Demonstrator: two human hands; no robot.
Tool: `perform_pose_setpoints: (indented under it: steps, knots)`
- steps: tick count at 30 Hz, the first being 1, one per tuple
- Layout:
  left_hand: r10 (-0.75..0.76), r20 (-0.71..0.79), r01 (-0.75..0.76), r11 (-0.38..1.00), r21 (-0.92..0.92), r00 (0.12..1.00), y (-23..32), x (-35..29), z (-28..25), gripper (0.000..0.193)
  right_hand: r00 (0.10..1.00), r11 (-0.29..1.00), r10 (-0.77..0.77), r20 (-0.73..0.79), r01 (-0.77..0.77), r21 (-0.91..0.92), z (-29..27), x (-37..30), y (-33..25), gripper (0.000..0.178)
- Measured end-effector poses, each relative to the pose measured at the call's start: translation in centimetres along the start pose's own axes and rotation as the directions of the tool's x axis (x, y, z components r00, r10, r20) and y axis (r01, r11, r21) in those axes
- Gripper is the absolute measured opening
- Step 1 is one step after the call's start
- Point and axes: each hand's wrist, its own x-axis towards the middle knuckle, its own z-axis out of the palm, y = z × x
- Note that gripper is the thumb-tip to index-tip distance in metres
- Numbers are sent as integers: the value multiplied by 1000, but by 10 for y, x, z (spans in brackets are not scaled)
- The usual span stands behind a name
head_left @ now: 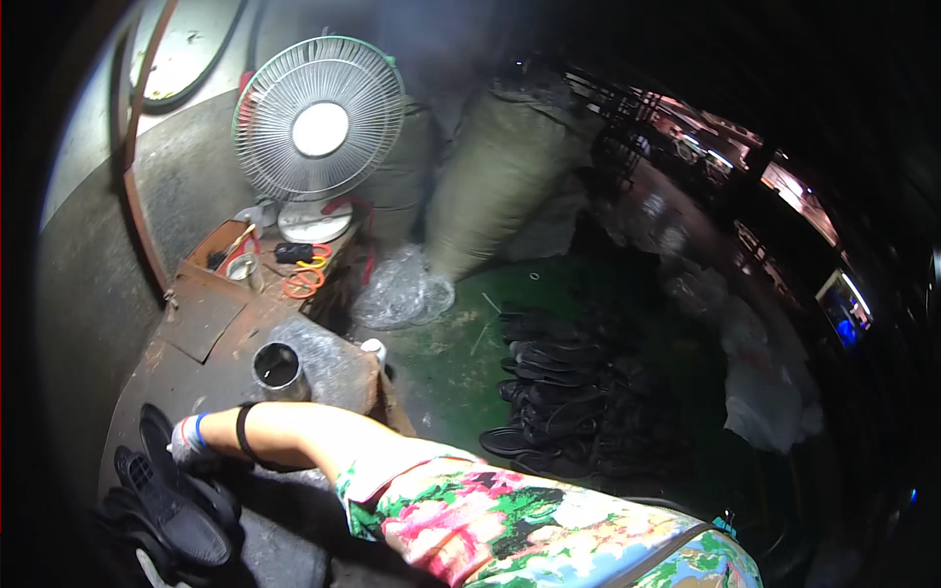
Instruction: Applying a liquid adhesive or primer to the bottom of shoe soles using a handheld brush.
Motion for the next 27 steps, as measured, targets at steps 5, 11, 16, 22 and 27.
perform_pose_setpoints:
  steps: [5,11,16,22,27]
  knots:
    - [-184,-371,163,983,-88,910,10,-117,-93,47,928,958,-234,289,271,-95,59,-28,-145,30]
    - [-548,-107,420,739,-527,829,8,-239,-72,54,801,895,-405,441,445,15,46,-189,-178,25]
    - [-504,-49,500,834,234,863,-42,-298,-151,94,678,686,-723,137,680,258,62,-307,-188,23]
    - [-97,-252,262,554,790,963,-42,-324,-24,77,946,936,-321,-43,323,139,-50,-391,-95,39]
    - [260,-383,365,117,924,886,-66,-342,-50,97,998,999,28,-61,-27,31,-118,-347,-125,30]
